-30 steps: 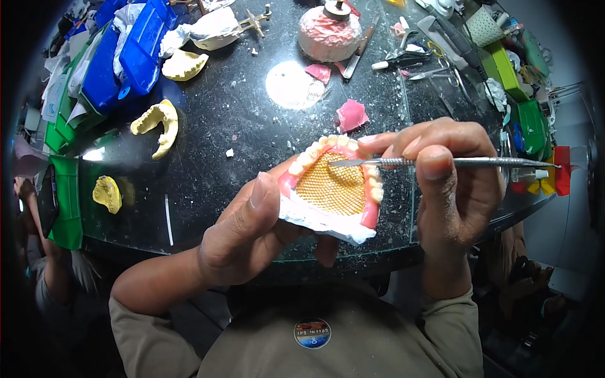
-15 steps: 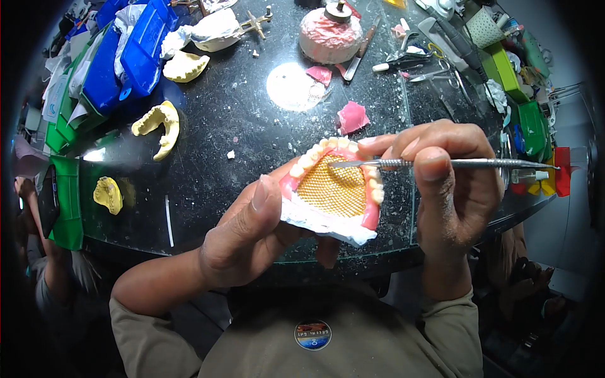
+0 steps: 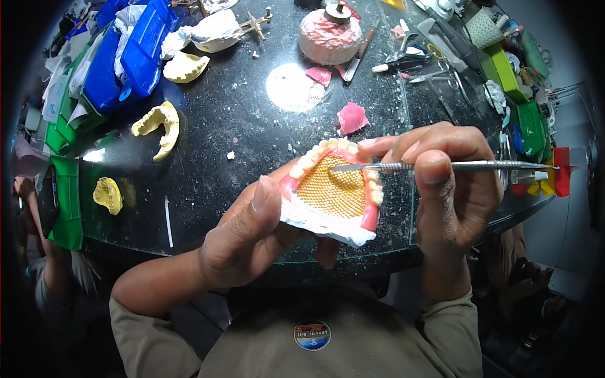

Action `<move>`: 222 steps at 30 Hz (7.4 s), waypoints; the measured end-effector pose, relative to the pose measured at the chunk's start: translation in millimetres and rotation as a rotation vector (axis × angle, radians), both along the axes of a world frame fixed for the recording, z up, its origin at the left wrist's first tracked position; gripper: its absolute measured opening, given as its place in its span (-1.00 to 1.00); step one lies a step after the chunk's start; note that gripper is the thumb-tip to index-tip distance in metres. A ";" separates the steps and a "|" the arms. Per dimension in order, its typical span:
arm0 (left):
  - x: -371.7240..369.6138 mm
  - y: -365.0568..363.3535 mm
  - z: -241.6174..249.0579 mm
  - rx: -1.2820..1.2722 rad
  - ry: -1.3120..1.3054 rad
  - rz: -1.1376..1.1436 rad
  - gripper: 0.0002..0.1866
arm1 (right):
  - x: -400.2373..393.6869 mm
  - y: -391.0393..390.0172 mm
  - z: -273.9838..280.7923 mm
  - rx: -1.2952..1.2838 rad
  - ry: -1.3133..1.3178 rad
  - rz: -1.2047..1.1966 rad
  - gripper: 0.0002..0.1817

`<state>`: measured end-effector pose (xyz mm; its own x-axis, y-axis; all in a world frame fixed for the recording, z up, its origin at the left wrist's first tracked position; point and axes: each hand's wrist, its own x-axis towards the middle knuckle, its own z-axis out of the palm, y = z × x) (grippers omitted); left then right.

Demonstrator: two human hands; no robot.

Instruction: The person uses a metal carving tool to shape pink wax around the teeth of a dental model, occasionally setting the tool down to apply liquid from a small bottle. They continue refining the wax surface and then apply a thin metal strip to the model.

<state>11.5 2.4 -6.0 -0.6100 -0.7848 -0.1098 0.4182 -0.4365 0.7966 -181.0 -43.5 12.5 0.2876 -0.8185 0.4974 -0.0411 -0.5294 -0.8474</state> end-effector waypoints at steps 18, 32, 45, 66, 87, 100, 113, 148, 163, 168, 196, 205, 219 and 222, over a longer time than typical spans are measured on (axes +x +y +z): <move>-1.6 2.4 1.3 0.032 -0.011 0.029 0.00 | -1.0 -1.7 0.3 -0.035 0.027 0.022 -0.71; -3.4 3.3 0.2 0.038 0.005 0.050 0.02 | -1.1 -1.9 1.4 -0.028 0.035 0.011 -0.70; -7.5 10.4 -4.7 0.229 0.249 0.206 -0.06 | -96.2 9.1 21.7 -0.237 -0.135 -0.376 -0.74; -11.3 7.3 -13.1 0.079 0.145 0.229 -0.14 | -159.0 78.6 -63.1 0.121 0.014 -0.870 -0.86; -3.9 0.1 -7.8 0.032 0.037 0.076 -0.03 | -25.8 -3.7 18.9 -0.052 -0.054 -0.076 -0.68; 2.4 -1.9 0.9 0.011 -0.023 0.000 0.05 | 9.1 -5.0 1.1 0.043 -0.071 0.021 -0.70; 2.0 -1.2 -0.5 0.018 -0.016 0.007 0.03 | 6.8 -5.1 -1.6 0.015 -0.025 0.037 -0.69; -2.7 -0.8 -4.9 0.008 -0.010 0.080 -0.01 | -0.3 -5.3 3.1 -0.050 -0.111 -0.098 -0.65; 0.7 -2.5 -7.5 -0.011 0.026 0.056 0.02 | -12.6 -13.9 -5.1 0.080 -0.362 -0.038 -0.74; 2.6 -5.4 -5.7 -0.008 0.036 0.058 0.04 | -12.2 -13.2 -4.4 0.096 -0.365 -0.053 -0.73; -4.0 -2.4 0.9 0.072 0.017 0.106 0.18 | -2.6 4.3 6.0 0.141 -0.294 -0.097 -0.72; -2.8 -3.6 0.1 0.076 0.034 0.086 0.16 | -1.6 7.2 7.9 0.122 -0.244 -0.081 -0.73; -2.3 -4.3 -2.6 0.064 0.024 0.083 0.16 | -6.2 9.2 9.4 0.045 -0.095 -0.034 -0.72; 0.6 -6.0 -2.2 0.058 0.022 0.049 0.14 | -6.5 10.7 9.5 0.049 -0.099 -0.033 -0.72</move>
<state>12.1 -3.6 -8.2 -0.5737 -0.8065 -0.1434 0.4570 -0.4604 0.7611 -187.4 -32.9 22.0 0.2119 -0.8504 0.4815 0.0275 -0.4873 -0.8728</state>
